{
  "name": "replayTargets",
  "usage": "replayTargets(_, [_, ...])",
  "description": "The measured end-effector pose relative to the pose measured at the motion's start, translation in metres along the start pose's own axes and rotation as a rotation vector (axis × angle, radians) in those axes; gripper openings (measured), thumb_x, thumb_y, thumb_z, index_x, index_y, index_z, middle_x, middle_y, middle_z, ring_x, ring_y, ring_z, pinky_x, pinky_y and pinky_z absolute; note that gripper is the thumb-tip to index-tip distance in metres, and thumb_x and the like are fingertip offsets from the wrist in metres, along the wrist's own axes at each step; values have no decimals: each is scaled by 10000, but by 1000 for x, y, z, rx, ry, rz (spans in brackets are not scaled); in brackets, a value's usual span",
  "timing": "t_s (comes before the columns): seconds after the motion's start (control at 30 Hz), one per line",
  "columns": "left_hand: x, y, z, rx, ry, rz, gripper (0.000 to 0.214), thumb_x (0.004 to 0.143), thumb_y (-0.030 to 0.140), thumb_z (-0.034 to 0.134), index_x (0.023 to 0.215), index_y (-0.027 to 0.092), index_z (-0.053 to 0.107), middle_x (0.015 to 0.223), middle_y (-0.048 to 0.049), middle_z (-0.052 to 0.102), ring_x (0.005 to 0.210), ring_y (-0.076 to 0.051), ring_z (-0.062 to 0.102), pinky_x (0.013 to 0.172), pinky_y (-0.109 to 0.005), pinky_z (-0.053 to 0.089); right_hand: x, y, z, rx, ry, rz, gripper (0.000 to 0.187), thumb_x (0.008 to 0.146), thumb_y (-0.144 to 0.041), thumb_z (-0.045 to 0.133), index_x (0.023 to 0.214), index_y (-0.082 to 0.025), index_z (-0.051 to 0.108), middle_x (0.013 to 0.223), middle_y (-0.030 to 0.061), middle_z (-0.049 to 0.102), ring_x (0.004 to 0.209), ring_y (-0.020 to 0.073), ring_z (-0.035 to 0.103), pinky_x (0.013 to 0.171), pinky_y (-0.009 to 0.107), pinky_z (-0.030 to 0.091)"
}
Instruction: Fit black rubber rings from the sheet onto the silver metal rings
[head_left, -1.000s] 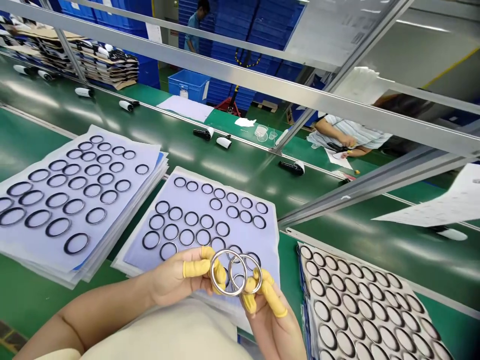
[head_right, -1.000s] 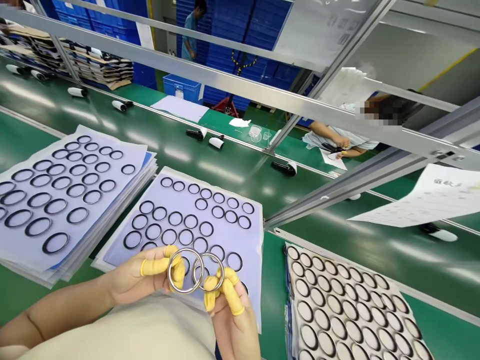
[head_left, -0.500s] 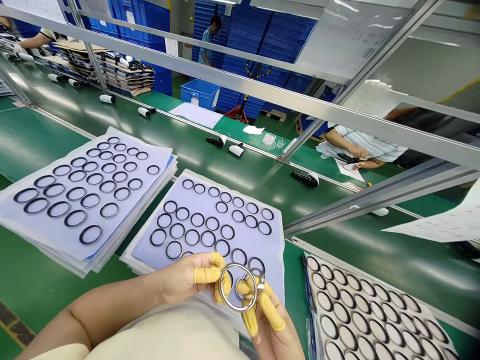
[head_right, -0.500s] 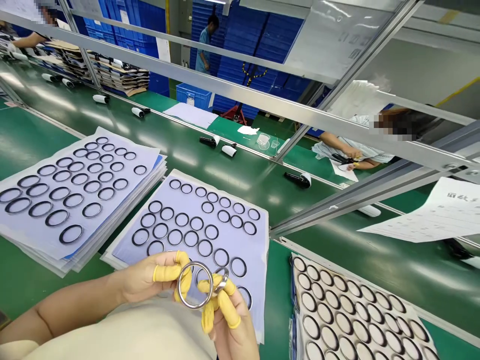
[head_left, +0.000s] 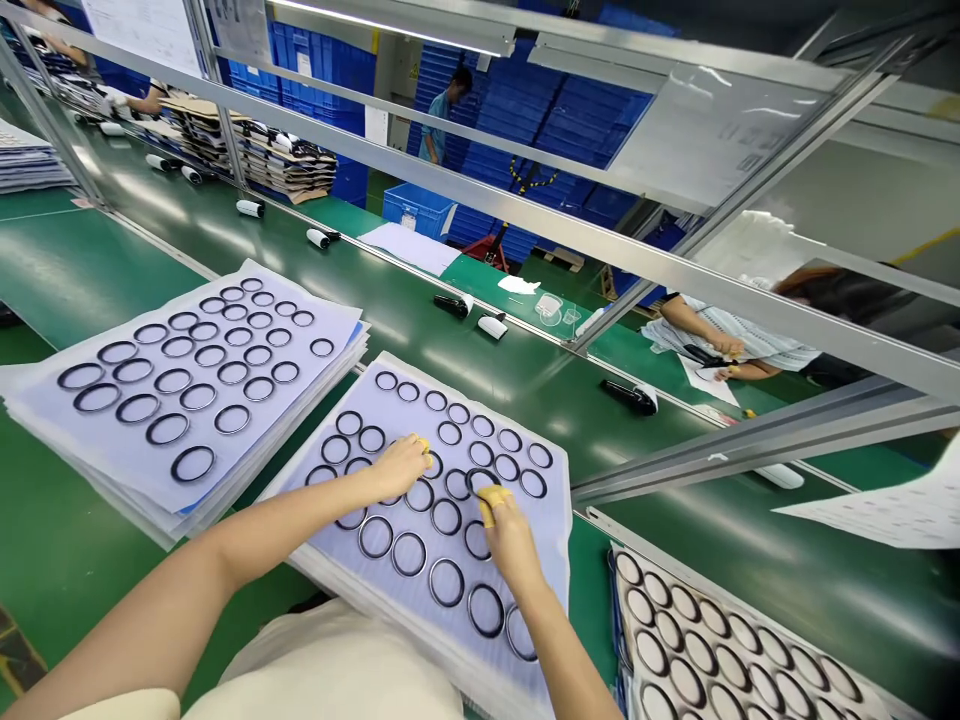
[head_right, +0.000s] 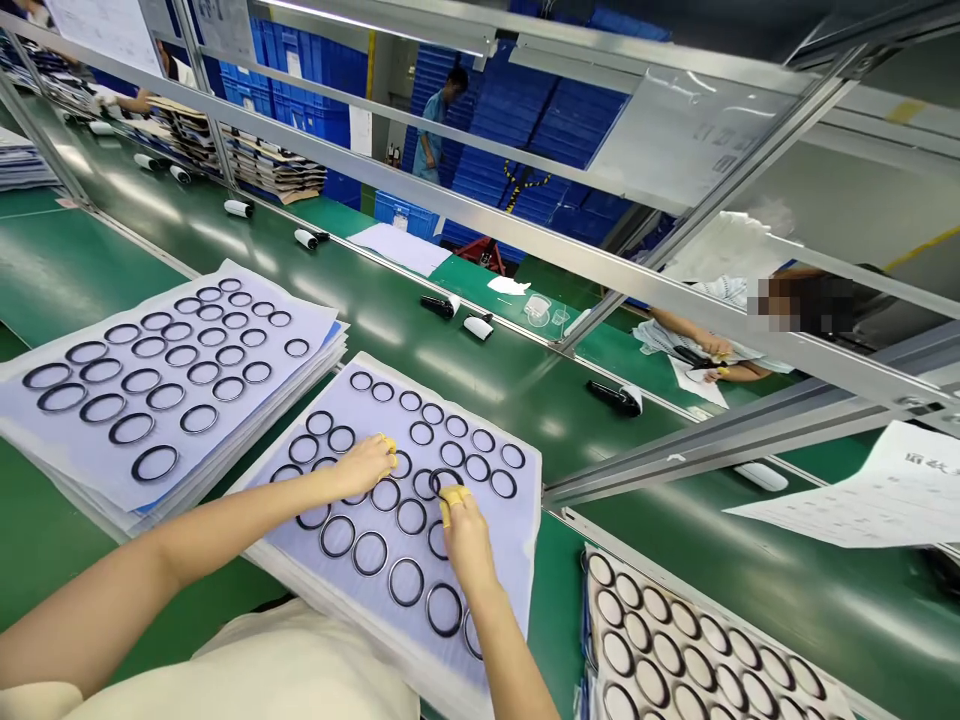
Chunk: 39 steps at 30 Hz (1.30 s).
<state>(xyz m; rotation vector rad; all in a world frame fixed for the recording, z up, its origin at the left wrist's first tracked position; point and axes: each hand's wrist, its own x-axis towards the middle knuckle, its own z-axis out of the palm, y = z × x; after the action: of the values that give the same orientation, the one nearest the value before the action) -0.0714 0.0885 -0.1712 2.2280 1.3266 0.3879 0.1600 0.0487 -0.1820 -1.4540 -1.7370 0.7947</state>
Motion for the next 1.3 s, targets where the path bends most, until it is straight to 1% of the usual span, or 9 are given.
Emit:
replayTargets(0.1, [13, -6, 14, 136, -35, 33, 212, 917, 272, 584, 1080, 140, 613, 1147, -82, 610, 1060, -229, 587, 911, -457, 493, 15, 15, 13, -47, -112, -39, 190, 929, -338, 585, 997, -171, 647, 1051, 55, 668, 928, 194, 644, 847, 416, 528])
replayTargets(0.2, [18, -7, 22, 200, -56, 58, 260, 925, 294, 575, 1138, 147, 596, 1181, -93, 602, 1055, -230, 596, 901, -454, 507, 20, 20, 18, -35, -165, -28, 191, 941, -314, 573, 1063, -179, 631, 1104, 61, 652, 921, 186, 644, 810, 387, 545])
replayTargets(0.4, [20, -13, 20, 94, -14, 71, 220, 921, 286, 581, 1078, 136, 613, 1121, -81, 622, 1019, -217, 606, 883, -439, 512, 18, 6, 8, 211, -45, 124, 199, 917, -363, 594, 946, -172, 636, 967, 39, 661, 810, 164, 629, 727, 342, 534])
replayTargets(0.57, [5, 7, -4, -228, 99, 32, 95, 909, 190, 531, 877, 140, 605, 937, -76, 660, 945, -213, 610, 861, -388, 490, -21, -42, -12, 605, 114, 324, 365, 847, -579, 571, 870, -217, 604, 703, -2, 606, 530, 127, 487, 465, 259, 398])
replayTargets(0.73, [-39, 43, -43, -643, 105, 22, 285, 1000, 369, 320, 892, 179, 504, 861, -41, 651, 763, -142, 620, 711, -275, 507, -61, -90, -23, 906, 160, 471, 388, 724, -588, 717, 787, -219, 617, 623, -18, 579, 438, 80, 368, 392, 213, 284])
replayTargets(0.8, [-54, 54, -55, -1140, 30, -11, 332, 921, 486, 510, 813, 172, 508, 775, -19, 625, 685, -124, 582, 660, -246, 479, -69, -102, -23, 1041, 159, 516, 370, 682, -548, 776, 768, -216, 636, 615, -21, 600, 418, 59, 347, 391, 199, 266])
replayTargets(0.9, [-68, 68, -64, -1549, -107, -60, 379, 798, 500, 695, 778, 148, 556, 716, -5, 606, 644, -100, 554, 629, -215, 447, -74, -113, -23, 1259, 121, 559, 310, 649, -450, 841, 739, -210, 666, 607, -22, 629, 412, 45, 366, 401, 186, 270])
replayTargets(1.1, [-77, 82, -68, -1762, -229, -109, 365, 739, 430, 778, 756, 127, 575, 664, -16, 626, 605, -97, 569, 570, -191, 412, -80, -115, -20, 1300, 92, 537, 248, 703, -435, 810, 763, -221, 700, 621, -13, 633, 435, 62, 398, 436, 207, 318])
replayTargets(1.3, [-81, 82, -68, -1821, -258, -117, 395, 724, 442, 787, 766, 132, 546, 677, -27, 651, 580, -105, 598, 550, -192, 427, -85, -105, -15, 1286, 86, 541, 217, 748, -442, 763, 853, -259, 715, 741, 26, 652, 499, 102, 423, 477, 260, 369])
